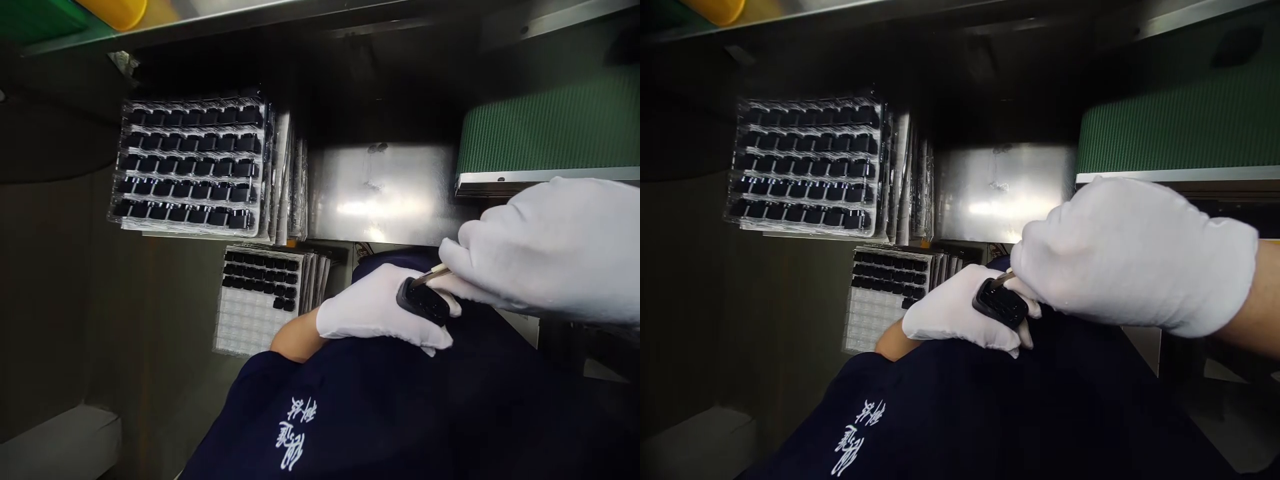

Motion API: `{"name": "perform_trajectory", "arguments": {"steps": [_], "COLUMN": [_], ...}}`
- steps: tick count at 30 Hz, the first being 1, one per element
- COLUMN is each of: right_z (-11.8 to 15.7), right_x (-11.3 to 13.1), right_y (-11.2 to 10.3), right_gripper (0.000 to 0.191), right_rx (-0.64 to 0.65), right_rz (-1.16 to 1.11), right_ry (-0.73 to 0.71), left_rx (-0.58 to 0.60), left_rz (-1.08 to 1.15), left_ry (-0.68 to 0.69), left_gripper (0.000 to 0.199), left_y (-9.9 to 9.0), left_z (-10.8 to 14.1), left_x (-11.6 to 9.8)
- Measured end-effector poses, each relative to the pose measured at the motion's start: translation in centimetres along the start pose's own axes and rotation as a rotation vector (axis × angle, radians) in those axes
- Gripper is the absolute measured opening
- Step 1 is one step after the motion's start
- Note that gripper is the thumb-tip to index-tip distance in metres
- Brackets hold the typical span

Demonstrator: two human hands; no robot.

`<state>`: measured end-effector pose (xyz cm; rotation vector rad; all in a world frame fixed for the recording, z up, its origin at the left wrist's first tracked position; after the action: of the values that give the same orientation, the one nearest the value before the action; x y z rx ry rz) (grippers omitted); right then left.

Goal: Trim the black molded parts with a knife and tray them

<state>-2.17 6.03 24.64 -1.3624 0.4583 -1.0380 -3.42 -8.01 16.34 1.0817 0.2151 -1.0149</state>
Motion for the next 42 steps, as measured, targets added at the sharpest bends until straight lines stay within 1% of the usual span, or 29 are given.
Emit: {"name": "perform_trajectory", "arguments": {"steps": [3, 6, 9, 11, 13, 16, 18, 20, 24, 26, 28, 31, 33, 37, 39, 42], "right_z": [-0.1, -0.1, 0.1, 0.1, -0.1, -0.5, -0.7, -0.8, -1.2, -1.2, -1.0, -0.2, 0.3, 0.9, 1.2, 1.3], "right_x": [0.2, 0.5, 0.7, 0.6, 0.2, -0.7, -0.8, -0.6, -0.3, -0.4, -0.9, -1.5, -1.7, -2.3, -2.5, -2.6], "right_y": [0.0, -0.2, -0.5, -0.4, -0.2, 0.6, 0.9, 0.8, 1.0, 1.0, 0.5, -0.7, -0.9, 0.2, 0.4, 0.1], "right_gripper": [0.057, 0.057, 0.058, 0.057, 0.055, 0.051, 0.048, 0.047, 0.048, 0.049, 0.053, 0.066, 0.067, 0.064, 0.064, 0.061], "right_rx": [0.003, -0.006, -0.048, -0.048, -0.010, 0.125, 0.175, 0.186, 0.281, 0.299, 0.255, 0.093, 0.022, 0.067, 0.049, 0.001], "right_rz": [-0.016, 0.047, 0.115, 0.107, 0.023, -0.192, -0.258, -0.248, -0.198, -0.188, -0.185, -0.106, -0.070, -0.160, -0.172, -0.184], "right_ry": [-0.018, -0.060, -0.102, -0.131, -0.132, -0.091, -0.082, -0.080, -0.046, -0.033, -0.017, -0.021, -0.025, 0.048, 0.071, 0.114], "left_rx": [0.010, 0.021, 0.032, 0.042, 0.051, 0.055, 0.054, 0.058, 0.067, 0.073, 0.087, 0.094, 0.086, 0.097, 0.105, 0.112], "left_rz": [0.018, 0.033, 0.045, 0.049, 0.056, 0.059, 0.047, 0.031, 0.000, -0.008, -0.006, 0.011, 0.026, 0.094, 0.129, 0.144], "left_ry": [-0.003, -0.011, -0.002, -0.001, -0.009, -0.025, -0.035, -0.039, -0.036, -0.033, -0.021, -0.012, -0.012, 0.014, 0.028, 0.031], "left_gripper": [0.045, 0.042, 0.039, 0.039, 0.037, 0.034, 0.032, 0.032, 0.032, 0.033, 0.035, 0.036, 0.034, 0.030, 0.030, 0.029], "left_y": [0.1, 0.2, 0.3, 0.4, 0.5, 0.6, 0.6, 0.5, 0.3, 0.2, 0.3, 0.4, 0.4, 0.6, 0.6, 0.5], "left_z": [0.1, 0.2, 0.3, 0.2, 0.2, 0.0, -0.1, -0.1, -0.2, -0.2, -0.1, 0.1, 0.2, 0.2, 0.1, 0.1], "left_x": [0.1, 0.2, 0.1, 0.1, 0.1, 0.1, 0.1, 0.0, -0.1, -0.1, -0.1, 0.0, 0.0, 0.0, -0.1, -0.1]}}
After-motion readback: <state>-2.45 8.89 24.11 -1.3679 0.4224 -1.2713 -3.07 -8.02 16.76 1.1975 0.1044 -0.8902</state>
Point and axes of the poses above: each hand's wrist, its own z-axis away from the middle knuckle, its own y-axis out of the palm, x = y × z, the point moved 7 cm from there along -z, towards the middle knuckle, and after that the axes turned 15 degrees about x, right-handed, at the moved point
